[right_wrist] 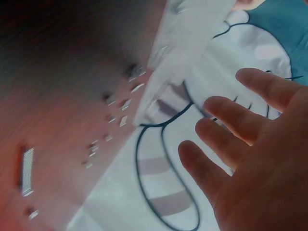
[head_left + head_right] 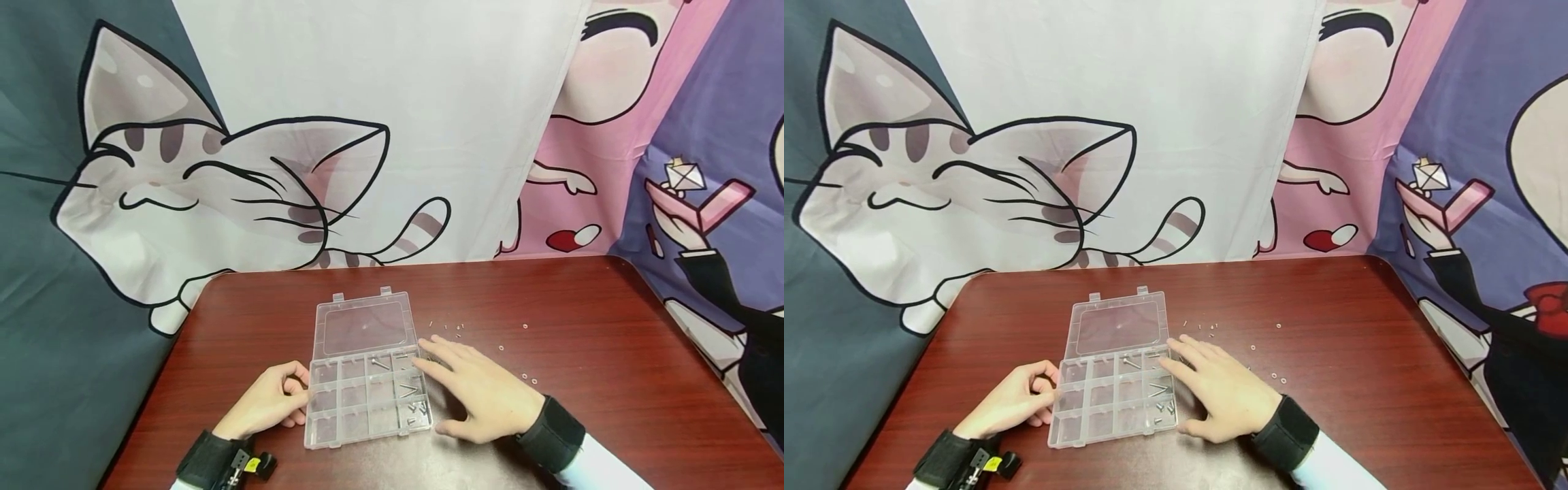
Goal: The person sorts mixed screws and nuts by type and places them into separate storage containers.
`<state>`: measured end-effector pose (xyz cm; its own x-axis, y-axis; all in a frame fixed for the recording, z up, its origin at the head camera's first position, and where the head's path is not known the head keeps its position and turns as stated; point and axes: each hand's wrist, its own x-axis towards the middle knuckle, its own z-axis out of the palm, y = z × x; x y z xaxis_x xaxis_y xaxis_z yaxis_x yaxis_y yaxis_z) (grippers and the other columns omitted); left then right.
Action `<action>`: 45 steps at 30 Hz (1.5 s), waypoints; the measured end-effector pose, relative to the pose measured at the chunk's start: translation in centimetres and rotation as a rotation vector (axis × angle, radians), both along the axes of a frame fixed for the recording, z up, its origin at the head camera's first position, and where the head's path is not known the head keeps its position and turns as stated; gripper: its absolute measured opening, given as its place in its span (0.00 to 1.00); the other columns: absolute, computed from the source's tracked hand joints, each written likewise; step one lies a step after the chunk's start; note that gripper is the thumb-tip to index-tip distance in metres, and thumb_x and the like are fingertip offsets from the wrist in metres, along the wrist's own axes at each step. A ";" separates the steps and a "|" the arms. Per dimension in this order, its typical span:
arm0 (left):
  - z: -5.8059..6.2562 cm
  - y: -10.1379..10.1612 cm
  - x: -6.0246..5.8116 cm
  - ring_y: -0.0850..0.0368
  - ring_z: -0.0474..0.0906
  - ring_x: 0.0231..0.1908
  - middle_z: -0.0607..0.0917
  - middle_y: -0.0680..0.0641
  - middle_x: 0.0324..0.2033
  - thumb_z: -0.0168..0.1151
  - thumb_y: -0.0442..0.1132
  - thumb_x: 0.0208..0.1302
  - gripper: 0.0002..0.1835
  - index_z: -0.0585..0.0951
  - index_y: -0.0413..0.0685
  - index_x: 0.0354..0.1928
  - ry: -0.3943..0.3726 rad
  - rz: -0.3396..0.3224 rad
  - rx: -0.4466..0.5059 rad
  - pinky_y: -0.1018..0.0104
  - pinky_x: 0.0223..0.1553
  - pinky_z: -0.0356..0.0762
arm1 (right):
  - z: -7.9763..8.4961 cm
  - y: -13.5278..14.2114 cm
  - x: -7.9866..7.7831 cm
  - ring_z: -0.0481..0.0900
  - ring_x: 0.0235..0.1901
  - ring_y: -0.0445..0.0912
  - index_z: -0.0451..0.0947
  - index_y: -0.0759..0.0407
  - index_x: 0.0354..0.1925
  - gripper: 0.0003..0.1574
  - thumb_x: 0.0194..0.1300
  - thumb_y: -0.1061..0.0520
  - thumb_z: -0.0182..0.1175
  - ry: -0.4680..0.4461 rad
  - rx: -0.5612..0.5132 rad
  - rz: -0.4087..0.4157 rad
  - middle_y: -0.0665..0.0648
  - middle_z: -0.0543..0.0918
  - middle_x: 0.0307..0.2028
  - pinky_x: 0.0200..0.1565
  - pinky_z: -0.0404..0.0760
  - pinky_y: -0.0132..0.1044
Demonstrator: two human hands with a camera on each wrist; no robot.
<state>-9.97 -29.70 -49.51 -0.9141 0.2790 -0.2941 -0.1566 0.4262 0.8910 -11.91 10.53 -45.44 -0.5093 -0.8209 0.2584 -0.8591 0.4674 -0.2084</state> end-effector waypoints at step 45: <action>0.1 0.1 0.3 0.46 0.83 0.21 0.83 0.39 0.23 0.63 0.39 0.61 0.16 0.73 0.35 0.45 0.014 0.007 -0.010 0.55 0.22 0.82 | -2.3 2.8 -3.2 0.60 0.21 0.34 0.66 0.47 0.24 0.17 0.36 0.65 0.60 0.180 -0.087 -0.066 0.40 0.58 0.27 0.24 0.65 0.26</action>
